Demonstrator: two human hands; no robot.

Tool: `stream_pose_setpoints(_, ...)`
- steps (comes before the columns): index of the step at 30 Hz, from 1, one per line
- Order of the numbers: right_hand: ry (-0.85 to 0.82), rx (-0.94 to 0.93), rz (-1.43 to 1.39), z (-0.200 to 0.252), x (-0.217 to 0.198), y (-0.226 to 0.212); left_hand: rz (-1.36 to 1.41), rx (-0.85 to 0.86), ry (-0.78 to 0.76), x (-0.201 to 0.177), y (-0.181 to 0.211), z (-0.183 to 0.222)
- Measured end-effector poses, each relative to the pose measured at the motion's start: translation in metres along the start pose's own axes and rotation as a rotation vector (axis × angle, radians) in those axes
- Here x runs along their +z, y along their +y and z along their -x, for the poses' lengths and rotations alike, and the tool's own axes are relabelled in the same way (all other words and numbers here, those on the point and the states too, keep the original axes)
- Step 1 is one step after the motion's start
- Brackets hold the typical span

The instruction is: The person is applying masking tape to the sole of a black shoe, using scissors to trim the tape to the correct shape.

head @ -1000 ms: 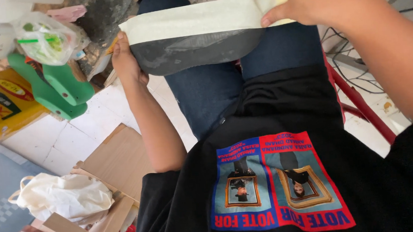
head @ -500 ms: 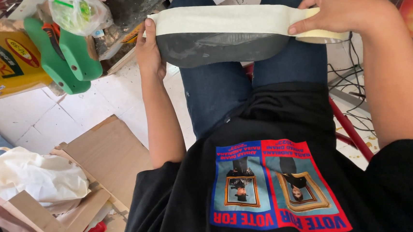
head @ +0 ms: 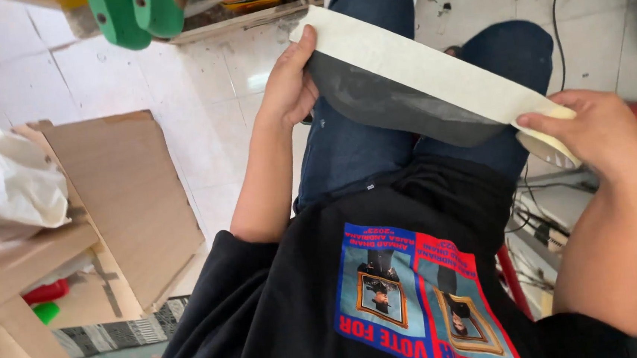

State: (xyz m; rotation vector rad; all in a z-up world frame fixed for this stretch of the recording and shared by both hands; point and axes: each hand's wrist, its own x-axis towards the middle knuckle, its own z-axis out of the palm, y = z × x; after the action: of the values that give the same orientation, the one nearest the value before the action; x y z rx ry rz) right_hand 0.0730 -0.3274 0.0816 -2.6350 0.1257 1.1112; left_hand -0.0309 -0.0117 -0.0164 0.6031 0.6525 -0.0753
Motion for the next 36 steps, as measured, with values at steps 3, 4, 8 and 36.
stream_pose_setpoints(3,0.021,0.044,0.02,-0.004,0.001,-0.01,0.076,-0.013,0.133,0.002,0.0,-0.002)
stream_pose_setpoints(4,0.019,0.033,0.038,-0.009,0.001,-0.007,0.093,-0.003,0.141,0.003,0.003,0.0)
stream_pose_setpoints(8,0.018,-0.032,0.126,-0.018,0.001,-0.001,0.14,0.006,0.164,-0.002,-0.002,-0.003)
stream_pose_setpoints(36,-0.069,-0.045,0.076,-0.028,0.001,-0.001,-1.612,1.451,-0.321,0.103,-0.02,0.031)
